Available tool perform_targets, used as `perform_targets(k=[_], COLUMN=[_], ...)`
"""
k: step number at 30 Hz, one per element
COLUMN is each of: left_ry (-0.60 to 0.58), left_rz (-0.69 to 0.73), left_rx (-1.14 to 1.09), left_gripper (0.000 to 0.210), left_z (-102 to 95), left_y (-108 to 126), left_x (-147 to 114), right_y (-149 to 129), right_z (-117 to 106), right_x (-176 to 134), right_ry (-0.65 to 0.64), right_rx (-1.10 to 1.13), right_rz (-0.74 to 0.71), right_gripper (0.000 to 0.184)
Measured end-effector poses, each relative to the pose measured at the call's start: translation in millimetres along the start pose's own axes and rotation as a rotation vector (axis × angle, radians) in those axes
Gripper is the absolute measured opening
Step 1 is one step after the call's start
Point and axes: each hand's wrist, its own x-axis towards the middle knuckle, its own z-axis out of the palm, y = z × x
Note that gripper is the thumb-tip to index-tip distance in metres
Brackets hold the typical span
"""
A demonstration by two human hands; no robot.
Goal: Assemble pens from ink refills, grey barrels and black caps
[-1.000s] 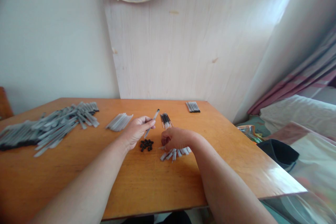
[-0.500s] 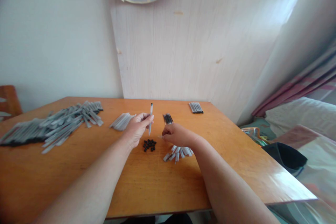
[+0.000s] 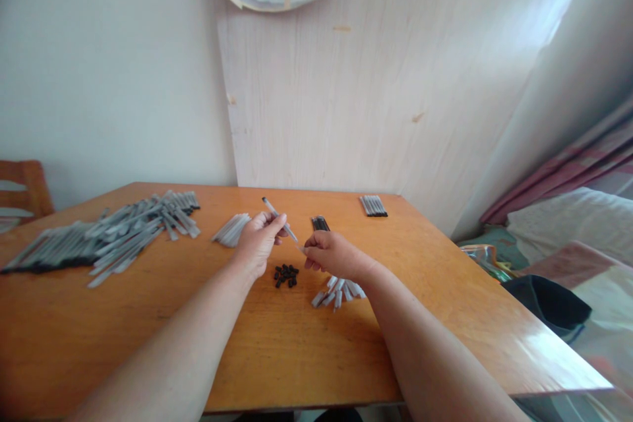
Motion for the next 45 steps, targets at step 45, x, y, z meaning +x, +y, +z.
perform_targets(k=[45], left_ry=[-0.076], left_rz=[-0.194], left_rx=[-0.157], left_gripper=[0.022], left_z=[11.6], left_y=[2], left_x=[-16], right_y=[-19], right_z=[1], right_x=[-6], right_ry=[0.264], right_rx=[-0.245], right_rz=[-0.17], right_gripper=[0.017])
